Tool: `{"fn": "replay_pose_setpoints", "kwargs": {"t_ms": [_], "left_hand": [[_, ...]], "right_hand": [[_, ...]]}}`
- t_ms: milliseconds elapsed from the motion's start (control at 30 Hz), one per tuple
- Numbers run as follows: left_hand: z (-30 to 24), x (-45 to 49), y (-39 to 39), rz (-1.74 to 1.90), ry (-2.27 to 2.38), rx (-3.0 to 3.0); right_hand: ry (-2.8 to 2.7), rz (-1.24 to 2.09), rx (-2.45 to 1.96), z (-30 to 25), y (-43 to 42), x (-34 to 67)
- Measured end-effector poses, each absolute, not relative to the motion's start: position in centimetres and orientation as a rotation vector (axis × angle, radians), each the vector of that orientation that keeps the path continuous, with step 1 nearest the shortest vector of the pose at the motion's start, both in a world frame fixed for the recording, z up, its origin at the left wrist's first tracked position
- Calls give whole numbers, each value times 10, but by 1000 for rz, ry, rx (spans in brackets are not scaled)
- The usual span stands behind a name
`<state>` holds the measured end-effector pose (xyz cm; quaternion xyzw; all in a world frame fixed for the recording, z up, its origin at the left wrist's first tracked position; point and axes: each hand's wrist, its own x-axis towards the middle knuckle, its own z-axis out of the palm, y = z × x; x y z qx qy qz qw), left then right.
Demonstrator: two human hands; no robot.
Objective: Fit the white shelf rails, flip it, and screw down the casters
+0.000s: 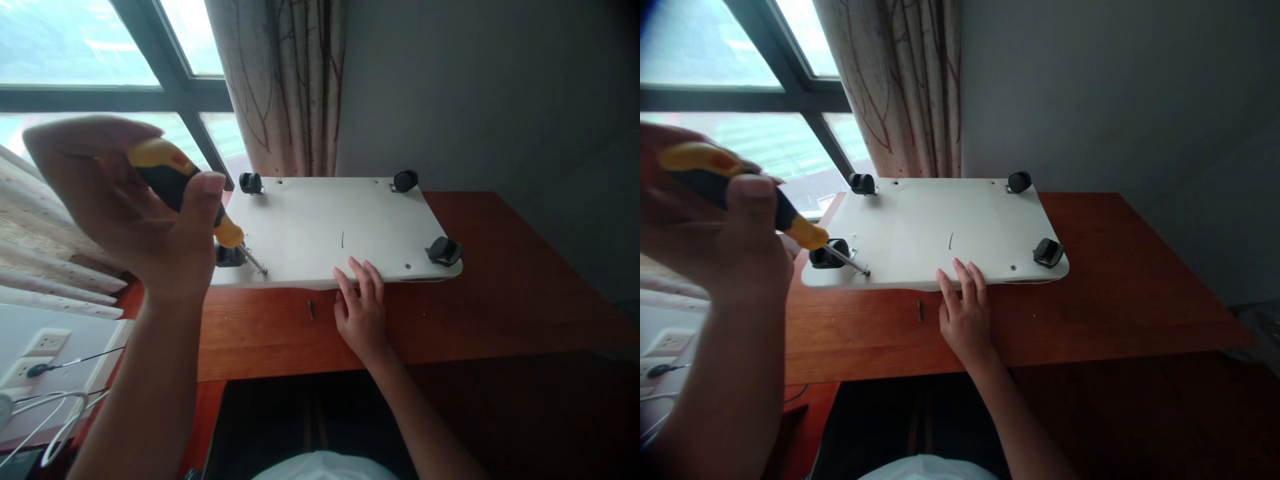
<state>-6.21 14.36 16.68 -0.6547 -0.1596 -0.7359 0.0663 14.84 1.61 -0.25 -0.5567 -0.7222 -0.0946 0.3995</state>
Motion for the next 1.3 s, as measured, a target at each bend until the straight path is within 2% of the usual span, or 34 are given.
{"fn": "replay_pose_setpoints", "kwargs": {"t_ms": [300,533,733,1000,1167,1300], "left_hand": [[163,-53,134,-2293,-611,-2050],[167,-55,133,-2212,-749,-1890],[163,-45,130,-2343,-686,-1999],[173,-63,132,-2189,-714,-1983],[171,-52,127,-2402,-755,-1978],[171,-50,130,-2378,-591,-2039]], "right_hand": [[-1828,-244,-1409,-2,15,148],[-1829,-252,-1416,-3,16,148],[-1829,-246,-1421,-3,16,148],[-1835,-249,-1425,-3,16,149],[-1831,-241,-1421,-3,16,149],[-1831,-238,-1422,-4,15,149]]}}
